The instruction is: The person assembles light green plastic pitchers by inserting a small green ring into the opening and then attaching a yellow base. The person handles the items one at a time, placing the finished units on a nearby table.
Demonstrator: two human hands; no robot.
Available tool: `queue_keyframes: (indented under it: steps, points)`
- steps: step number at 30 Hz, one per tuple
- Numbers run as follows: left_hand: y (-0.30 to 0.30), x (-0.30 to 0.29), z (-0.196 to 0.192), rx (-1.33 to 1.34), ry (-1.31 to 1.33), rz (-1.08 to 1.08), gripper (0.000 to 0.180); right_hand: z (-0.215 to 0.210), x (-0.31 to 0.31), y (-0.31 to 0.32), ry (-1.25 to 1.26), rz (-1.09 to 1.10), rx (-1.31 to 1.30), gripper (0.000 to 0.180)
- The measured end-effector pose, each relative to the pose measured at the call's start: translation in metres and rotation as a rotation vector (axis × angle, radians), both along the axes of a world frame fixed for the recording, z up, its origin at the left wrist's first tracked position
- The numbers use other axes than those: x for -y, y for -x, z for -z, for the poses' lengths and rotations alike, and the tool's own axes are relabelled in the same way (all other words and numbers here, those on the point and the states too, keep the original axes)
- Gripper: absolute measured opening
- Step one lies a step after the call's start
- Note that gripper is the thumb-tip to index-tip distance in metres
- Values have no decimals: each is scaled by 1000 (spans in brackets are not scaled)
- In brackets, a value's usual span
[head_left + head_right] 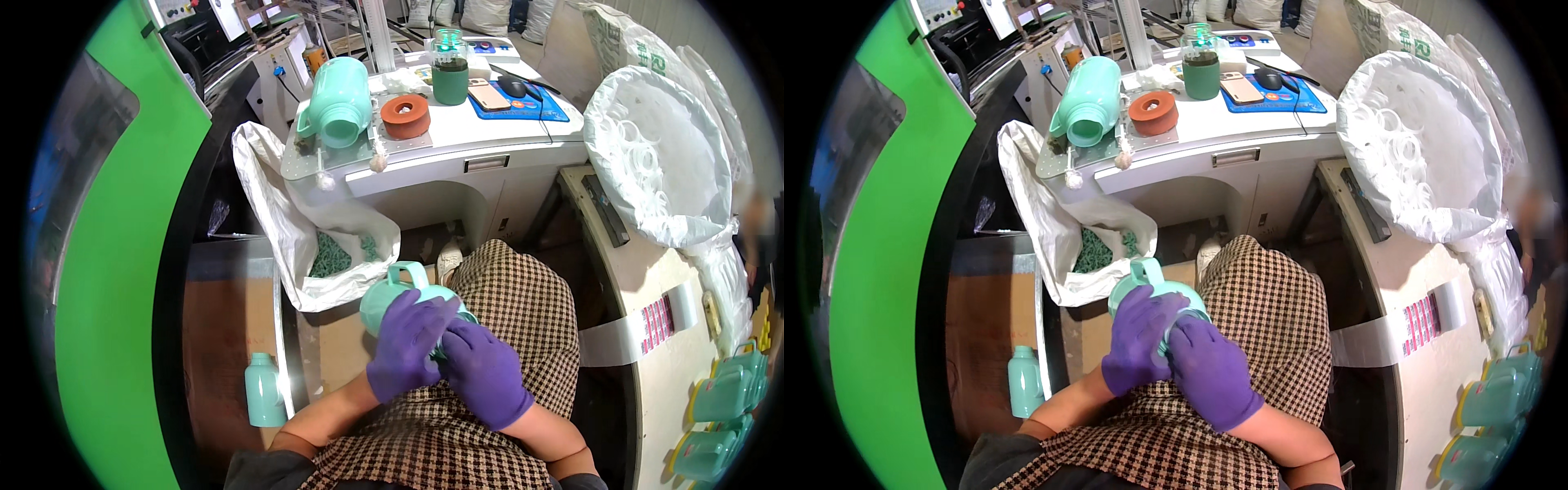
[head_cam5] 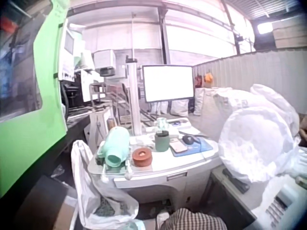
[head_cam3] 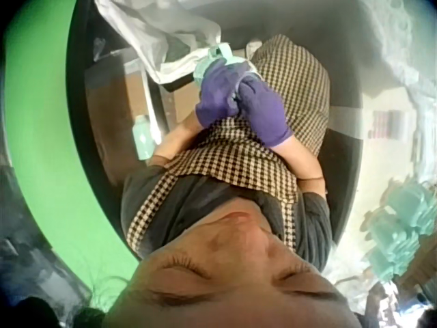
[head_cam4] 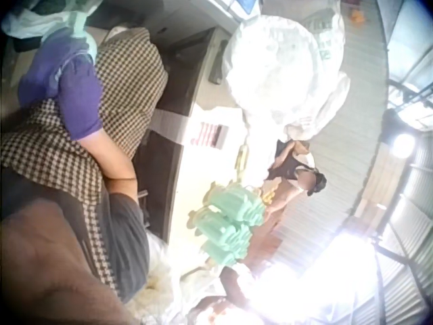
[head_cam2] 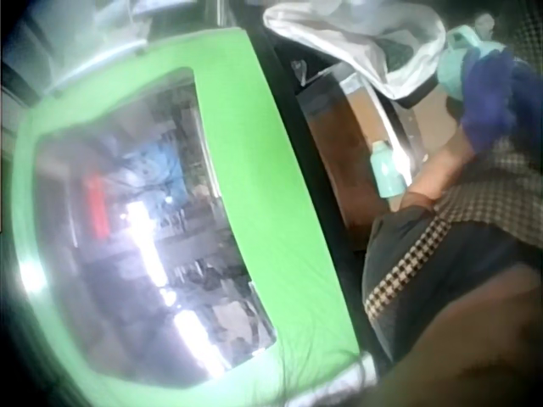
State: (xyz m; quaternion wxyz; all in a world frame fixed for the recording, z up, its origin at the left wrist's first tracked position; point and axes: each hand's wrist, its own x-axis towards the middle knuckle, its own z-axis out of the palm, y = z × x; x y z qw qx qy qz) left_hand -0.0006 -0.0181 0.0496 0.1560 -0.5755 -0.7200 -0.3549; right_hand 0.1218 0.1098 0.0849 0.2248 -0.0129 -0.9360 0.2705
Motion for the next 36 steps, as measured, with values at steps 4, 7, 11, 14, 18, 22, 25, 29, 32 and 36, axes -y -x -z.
queue_keyframes:
  steps: [4, 7, 11, 14, 18, 22, 25, 29, 32, 36]
  points:
    - [5, 3, -5, 72, -20, -60, 83, -12, -22, -13, 560, -241, -137, 23]
    - [9, 1, 7, 18, -82, -94, 89, -13, -25, -28, 611, -96, -111, 18]
    - [11, 0, 7, 87, -84, -43, 93, -8, -28, -26, 434, -152, -269, 33]
    - [13, 2, 11, 38, -51, -41, 94, -10, -25, -14, 411, -145, -204, 39]
    - [11, 1, 4, 121, 63, -5, 90, 13, -23, 0, 248, -104, -195, 22]
    - [8, -7, 9, 37, -19, 82, 80, 16, -20, 7, 168, -2, 37, 12]
    - [3, -10, 4, 29, -30, 79, 78, 16, -17, 12, 175, 31, 62, 12]
    - [7, -10, 3, 31, -3, 61, 82, 15, -12, 11, 142, 62, 87, 10]
    - [7, -9, 5, 54, 19, 94, 84, 16, -9, 4, 126, 51, 103, 13]
    - [-2, -10, 4, 90, -9, 28, 83, 19, -27, -7, 230, -185, 168, 26]
